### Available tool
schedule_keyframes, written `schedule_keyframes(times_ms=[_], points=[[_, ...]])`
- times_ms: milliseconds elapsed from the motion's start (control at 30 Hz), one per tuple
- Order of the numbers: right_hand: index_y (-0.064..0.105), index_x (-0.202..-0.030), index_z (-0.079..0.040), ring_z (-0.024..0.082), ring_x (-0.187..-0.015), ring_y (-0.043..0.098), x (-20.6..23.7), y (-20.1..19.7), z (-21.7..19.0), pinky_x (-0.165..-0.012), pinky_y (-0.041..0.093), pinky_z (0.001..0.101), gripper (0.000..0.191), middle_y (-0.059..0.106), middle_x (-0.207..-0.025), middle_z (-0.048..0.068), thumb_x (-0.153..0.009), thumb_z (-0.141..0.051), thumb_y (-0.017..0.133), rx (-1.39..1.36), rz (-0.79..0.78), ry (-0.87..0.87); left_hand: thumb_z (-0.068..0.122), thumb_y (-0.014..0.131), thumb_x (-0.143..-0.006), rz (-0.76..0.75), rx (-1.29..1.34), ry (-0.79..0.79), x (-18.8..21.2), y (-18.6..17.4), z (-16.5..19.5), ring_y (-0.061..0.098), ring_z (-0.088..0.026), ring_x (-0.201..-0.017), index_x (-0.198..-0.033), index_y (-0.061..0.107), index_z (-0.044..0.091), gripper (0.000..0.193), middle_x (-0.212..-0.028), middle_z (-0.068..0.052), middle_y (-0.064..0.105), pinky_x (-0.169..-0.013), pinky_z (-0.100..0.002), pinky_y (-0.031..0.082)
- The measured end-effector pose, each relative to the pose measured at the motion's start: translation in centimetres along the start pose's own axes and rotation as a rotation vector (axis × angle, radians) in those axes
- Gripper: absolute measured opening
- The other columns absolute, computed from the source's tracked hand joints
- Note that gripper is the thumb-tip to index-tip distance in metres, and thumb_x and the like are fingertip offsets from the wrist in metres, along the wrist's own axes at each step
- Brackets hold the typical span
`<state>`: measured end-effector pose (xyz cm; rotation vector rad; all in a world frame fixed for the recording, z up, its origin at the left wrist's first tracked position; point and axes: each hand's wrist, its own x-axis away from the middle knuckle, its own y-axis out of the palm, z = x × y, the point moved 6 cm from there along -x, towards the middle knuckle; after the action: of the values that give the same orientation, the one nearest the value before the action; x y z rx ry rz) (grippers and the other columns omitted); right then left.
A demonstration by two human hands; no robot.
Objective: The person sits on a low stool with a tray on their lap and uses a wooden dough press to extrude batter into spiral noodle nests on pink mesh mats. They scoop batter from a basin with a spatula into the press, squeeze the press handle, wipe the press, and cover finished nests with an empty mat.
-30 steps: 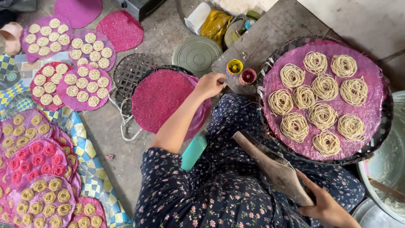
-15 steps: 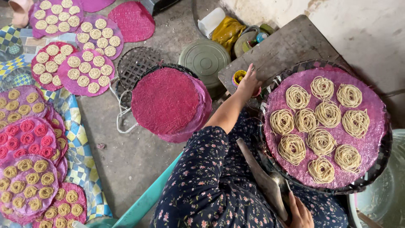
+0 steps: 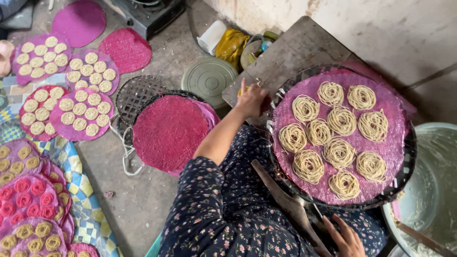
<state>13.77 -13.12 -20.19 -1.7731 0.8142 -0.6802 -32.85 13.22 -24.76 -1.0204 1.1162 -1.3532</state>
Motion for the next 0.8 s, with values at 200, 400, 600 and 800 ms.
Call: schedule_keyframes(times_ms=[200, 400, 600, 800], points=[[0.059, -0.145, -0.028, 0.027, -0.116, 0.067, -2.2, -12.1, -3.1, -0.09, 0.059, 0.0406, 0.079, 0.06, -0.143, 0.007, -0.071, -0.05, 0.08, -0.096, -0.262, 0.242, 0.025, 0.094, -0.071, 0.325, 0.613, 0.043, 4.5, -13.3, -2.4, 0.058, -0.035, -0.127, -0.151, 0.042, 0.017, 0.096, -0.134, -0.017, 0.055, -0.114, -0.047, 0.046], [0.06, -0.14, -0.007, 0.033, -0.119, 0.067, -14.8, -22.5, -12.5, -0.095, 0.059, 0.0417, 0.066, 0.063, -0.139, 0.018, -0.082, -0.034, 0.079, -0.195, 0.317, -0.248, 0.028, 0.097, -0.078, 0.229, 0.719, 0.507, 8.6, -20.0, 9.4, 0.058, -0.033, -0.135, -0.165, 0.023, 0.02, 0.114, -0.147, -0.016, 0.054, -0.119, -0.045, 0.046], [0.053, -0.147, 0.005, 0.042, -0.121, 0.063, -22.3, -22.7, -15.8, -0.1, 0.054, 0.0488, 0.082, 0.057, -0.139, 0.024, -0.085, -0.039, 0.085, -0.02, 0.351, -0.225, 0.018, 0.098, -0.069, 0.132, 0.892, 0.518, 10.0, -20.3, 14.9, 0.057, -0.035, -0.139, -0.166, 0.003, 0.017, 0.136, -0.153, -0.018, 0.052, -0.117, -0.045, 0.049], [0.056, -0.133, 0.002, 0.042, -0.125, 0.062, -21.8, -23.1, -16.2, -0.101, 0.055, 0.0474, 0.072, 0.057, -0.141, 0.024, -0.082, -0.039, 0.085, -0.127, 0.352, -0.291, 0.016, 0.097, -0.075, 0.096, 0.968, 0.489, 10.5, -19.8, 14.4, 0.063, -0.034, -0.135, -0.167, -0.002, 0.018, 0.135, -0.146, -0.016, 0.061, -0.114, -0.042, 0.053]])
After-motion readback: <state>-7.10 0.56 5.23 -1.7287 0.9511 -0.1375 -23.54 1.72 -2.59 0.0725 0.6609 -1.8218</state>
